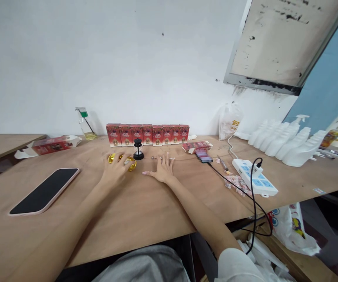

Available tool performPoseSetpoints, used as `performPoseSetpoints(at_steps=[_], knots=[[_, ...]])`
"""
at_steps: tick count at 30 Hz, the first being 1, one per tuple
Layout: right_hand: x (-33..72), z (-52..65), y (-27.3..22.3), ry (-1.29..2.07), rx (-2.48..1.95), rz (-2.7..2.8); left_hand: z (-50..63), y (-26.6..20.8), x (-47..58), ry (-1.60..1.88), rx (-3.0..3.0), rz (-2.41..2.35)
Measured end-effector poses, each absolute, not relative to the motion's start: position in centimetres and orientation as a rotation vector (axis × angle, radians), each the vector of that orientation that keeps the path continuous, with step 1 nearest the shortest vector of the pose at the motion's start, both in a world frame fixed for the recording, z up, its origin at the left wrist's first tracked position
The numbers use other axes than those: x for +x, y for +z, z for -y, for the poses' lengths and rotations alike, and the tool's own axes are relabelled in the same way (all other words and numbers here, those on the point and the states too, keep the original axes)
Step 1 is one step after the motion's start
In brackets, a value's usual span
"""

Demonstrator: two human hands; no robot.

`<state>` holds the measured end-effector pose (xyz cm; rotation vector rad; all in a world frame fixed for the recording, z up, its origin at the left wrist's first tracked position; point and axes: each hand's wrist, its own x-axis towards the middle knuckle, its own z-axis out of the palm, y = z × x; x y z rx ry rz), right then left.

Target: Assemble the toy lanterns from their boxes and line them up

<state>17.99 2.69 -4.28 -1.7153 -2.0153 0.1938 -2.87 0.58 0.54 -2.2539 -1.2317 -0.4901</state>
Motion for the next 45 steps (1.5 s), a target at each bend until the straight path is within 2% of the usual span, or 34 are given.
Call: performPoseSetpoints(at_steps=[26, 35, 45], knots=[[17.1, -10.3, -2.2, 0.141, -2.210, 2.169, -0.3, 0.8, -3.0, -0.450, -2.238, 1.241], [18.5, -5.3, -2.6, -0.154, -1.721, 2.308, -0.3, 0.6, -2.9, -0.439, -2.237, 1.228], [20.3, 1.9, -2.8, 0.247, -1.559, 2.672, -2.1, 0.8, -2.9, -0.374, -2.223, 1.130]])
